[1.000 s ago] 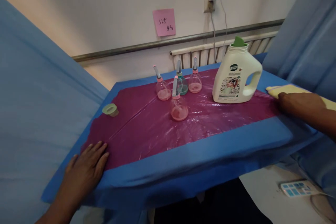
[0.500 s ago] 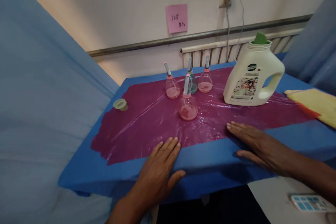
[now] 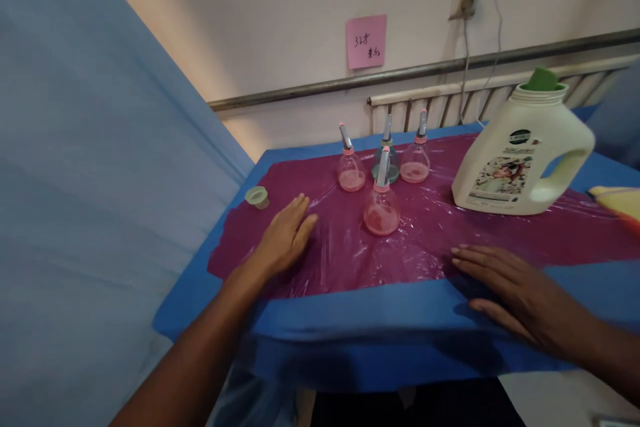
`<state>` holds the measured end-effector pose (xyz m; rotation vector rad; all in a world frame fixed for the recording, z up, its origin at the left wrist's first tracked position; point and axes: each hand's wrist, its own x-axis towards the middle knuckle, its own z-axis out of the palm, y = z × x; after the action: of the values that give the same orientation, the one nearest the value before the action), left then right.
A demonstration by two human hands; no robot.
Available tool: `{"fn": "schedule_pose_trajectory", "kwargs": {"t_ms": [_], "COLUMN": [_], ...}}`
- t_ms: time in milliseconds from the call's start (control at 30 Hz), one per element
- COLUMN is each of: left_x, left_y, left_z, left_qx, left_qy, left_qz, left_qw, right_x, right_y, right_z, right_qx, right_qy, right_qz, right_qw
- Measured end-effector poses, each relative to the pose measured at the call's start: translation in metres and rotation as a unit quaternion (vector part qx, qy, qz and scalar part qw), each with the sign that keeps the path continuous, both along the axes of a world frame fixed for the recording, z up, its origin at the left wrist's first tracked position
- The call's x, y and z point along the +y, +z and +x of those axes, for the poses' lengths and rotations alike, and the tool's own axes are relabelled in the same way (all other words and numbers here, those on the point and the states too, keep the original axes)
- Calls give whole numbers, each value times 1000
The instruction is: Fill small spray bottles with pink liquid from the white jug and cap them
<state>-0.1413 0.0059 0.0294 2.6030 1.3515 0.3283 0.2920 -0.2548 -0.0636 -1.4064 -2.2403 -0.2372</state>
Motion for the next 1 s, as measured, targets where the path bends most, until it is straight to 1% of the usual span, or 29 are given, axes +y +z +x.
{"fn": "schedule_pose_trajectory", "kwargs": {"t_ms": [67,167,233,300,367,433,500,567,633,733,800,900,967,1000], "left_x": [50,115,150,176,197,211,221,226,226,214,196,154,122,107], "left_y": [3,-1,-7,-15,-22,-26,-29,-28,-26,-18,-12,-8,-11,-15], "left_z": [16,35,45,51,55,57,56,55,55,58,61,57,43,30], "left_qx": [57,78,87,97,104,109,112,119,128,139,140,143,148,151], "left_qy": [64,97,121,147,169,185,196,206,222,233,209,150,120,110], "left_qz": [-13,-24,-37,-48,-51,-46,-37,-31,-27,-11,9,29,34,38], "left_qw": [996,992,988,983,979,976,974,971,966,963,968,978,981,982], "right_x": [3,2,1,1,1,2,1,-1,-3,-5,-6,-8,-7,-6], "right_y": [-9,-15,-14,-8,-3,1,1,0,-1,0,1,2,2,2], "right_z": [-6,-8,-9,-10,-13,-14,-15,-15,-15,-15,-14,-14,-14,-15], "right_qx": [-30,-59,-58,-48,-34,-24,-19,-14,-4,8,3,-5,3,8], "right_qy": [14,24,27,29,35,40,38,32,32,34,34,25,16,13], "right_qz": [-11,-16,-13,-9,-4,-3,-5,-13,-20,-20,-11,-2,-4,-7], "right_qw": [999,998,998,998,999,999,999,999,999,999,999,1000,1000,1000]}}
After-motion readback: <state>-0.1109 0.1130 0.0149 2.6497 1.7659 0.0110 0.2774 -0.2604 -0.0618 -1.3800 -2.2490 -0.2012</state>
